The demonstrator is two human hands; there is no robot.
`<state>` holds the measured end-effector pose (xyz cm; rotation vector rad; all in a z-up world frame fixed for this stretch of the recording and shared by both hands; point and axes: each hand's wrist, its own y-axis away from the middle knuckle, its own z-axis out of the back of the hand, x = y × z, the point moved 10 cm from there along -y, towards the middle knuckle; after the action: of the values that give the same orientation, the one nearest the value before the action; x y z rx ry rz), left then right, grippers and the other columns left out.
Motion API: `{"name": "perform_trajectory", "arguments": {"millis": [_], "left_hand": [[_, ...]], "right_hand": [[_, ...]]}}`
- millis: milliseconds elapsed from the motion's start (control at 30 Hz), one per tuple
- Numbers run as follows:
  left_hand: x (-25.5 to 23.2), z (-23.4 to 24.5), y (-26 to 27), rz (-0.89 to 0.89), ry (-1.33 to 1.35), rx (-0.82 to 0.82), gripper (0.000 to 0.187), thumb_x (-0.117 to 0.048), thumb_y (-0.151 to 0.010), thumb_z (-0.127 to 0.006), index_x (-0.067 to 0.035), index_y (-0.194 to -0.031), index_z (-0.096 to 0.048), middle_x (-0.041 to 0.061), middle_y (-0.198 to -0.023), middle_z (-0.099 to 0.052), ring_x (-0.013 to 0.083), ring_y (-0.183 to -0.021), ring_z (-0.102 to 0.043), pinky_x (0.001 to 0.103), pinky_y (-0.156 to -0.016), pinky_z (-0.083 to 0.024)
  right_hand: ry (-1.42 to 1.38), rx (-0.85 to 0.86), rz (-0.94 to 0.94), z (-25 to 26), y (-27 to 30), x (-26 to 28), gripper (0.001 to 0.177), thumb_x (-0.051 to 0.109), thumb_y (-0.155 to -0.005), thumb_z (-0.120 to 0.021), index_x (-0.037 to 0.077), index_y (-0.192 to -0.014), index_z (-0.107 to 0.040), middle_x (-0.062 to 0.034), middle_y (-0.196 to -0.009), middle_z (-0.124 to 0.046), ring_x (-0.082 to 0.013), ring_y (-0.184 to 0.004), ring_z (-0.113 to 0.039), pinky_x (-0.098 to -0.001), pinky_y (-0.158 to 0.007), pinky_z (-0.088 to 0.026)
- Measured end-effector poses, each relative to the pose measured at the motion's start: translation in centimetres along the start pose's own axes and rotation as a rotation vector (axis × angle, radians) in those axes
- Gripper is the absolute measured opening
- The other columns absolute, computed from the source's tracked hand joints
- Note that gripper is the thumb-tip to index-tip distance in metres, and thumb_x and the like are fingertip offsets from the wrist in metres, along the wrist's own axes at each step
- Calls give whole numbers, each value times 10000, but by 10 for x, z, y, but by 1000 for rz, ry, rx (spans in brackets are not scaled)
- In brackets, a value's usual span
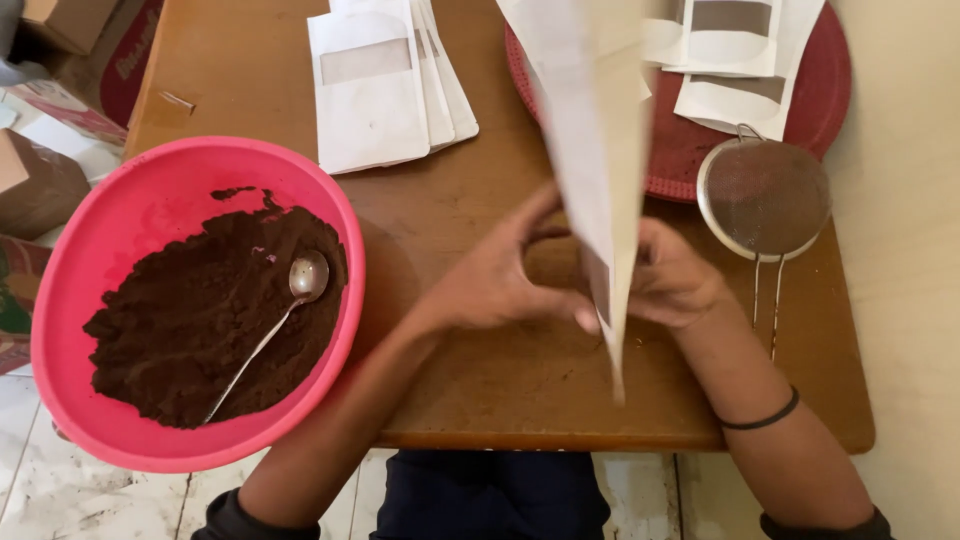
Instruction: The person scoops coffee grounds from a pink bowl into white pouches using a spoon, seals the tops of the pouches by hand, and organizes them on a wooden table and a red tray.
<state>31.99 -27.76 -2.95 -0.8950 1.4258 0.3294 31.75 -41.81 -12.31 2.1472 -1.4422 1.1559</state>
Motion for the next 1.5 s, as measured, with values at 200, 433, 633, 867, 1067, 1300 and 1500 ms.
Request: {"name": "perform_trajectory", "arguments": {"millis": [200, 433, 633, 867, 1067, 1300, 1500], "left_hand": [[-37, -3, 0, -6, 252, -52, 650, -64, -656, -967, -151, -1194, -613, -76, -993, -707, 61, -905, -609, 275, -858, -561], [-15, 50, -1, -6, 189, -418, 466, -19, -721, -926, -83, -1097, -658, 37, -938, -747, 81, -725, -698, 222, -533, -601], [-34, 88, 17, -186, 44, -716, 503, -157, -806, -882, -14, -1183, -582, 140, -1176, -704, 233, -1091, -683, 309, -982, -603], [-47, 90, 24, -297, 32, -736, 424, -51, -903, -845, -45, -1233, -579, 84, -1247, -676, 197, -1194, -642, 319, -1101, -552], [-57, 83, 19, -294, -11, -663, 422, -88, -970, -805, -57, -1304, -549, 92, -1330, -645, 224, -1295, -613, 359, -1198, -512], [-44, 84, 18, -263, -6, -640, 422, -170, -990, -782, -56, -1317, -540, 102, -1308, -660, 216, -1230, -640, 336, -1127, -554], [-28, 47, -1, -118, -161, -333, 518, -282, -934, -737, 12, -1298, -514, 180, -1233, -670, 293, -1124, -692, 349, -941, -640]], "right_hand": [[30, -75, -30, -37, -29, 9, 258, -4, -824, -767, -97, -1048, -679, -298, -946, -735, -416, -798, -749, -572, -678, -616], [225, -358, 17, -52, -23, 42, 288, 50, -876, -726, -42, -1147, -700, -217, -1108, -763, -367, -1063, -744, -568, -960, -605], [365, -404, 234, -56, -6, 107, 403, 403, -1084, -546, 48, -1020, -724, -134, -1049, -776, -265, -911, -796, -331, -816, -712], [199, -498, 240, -44, 3, 117, 638, 597, -885, -569, 4, -966, -791, -204, -1014, -761, -326, -946, -779, -410, -821, -678], [193, -510, 199, -43, 4, 116, 687, 609, -867, -541, -24, -991, -776, -235, -1027, -753, -354, -996, -770, -450, -862, -671], [423, -406, 152, -39, -1, 103, 616, 540, -959, -464, 6, -1180, -680, -194, -1158, -727, -326, -1050, -765, -384, -904, -676], [925, -340, 115, -74, -11, 79, 508, 162, -873, -737, -74, -1293, -577, -189, -1270, -672, -275, -1107, -713, -329, -971, -656]]}}
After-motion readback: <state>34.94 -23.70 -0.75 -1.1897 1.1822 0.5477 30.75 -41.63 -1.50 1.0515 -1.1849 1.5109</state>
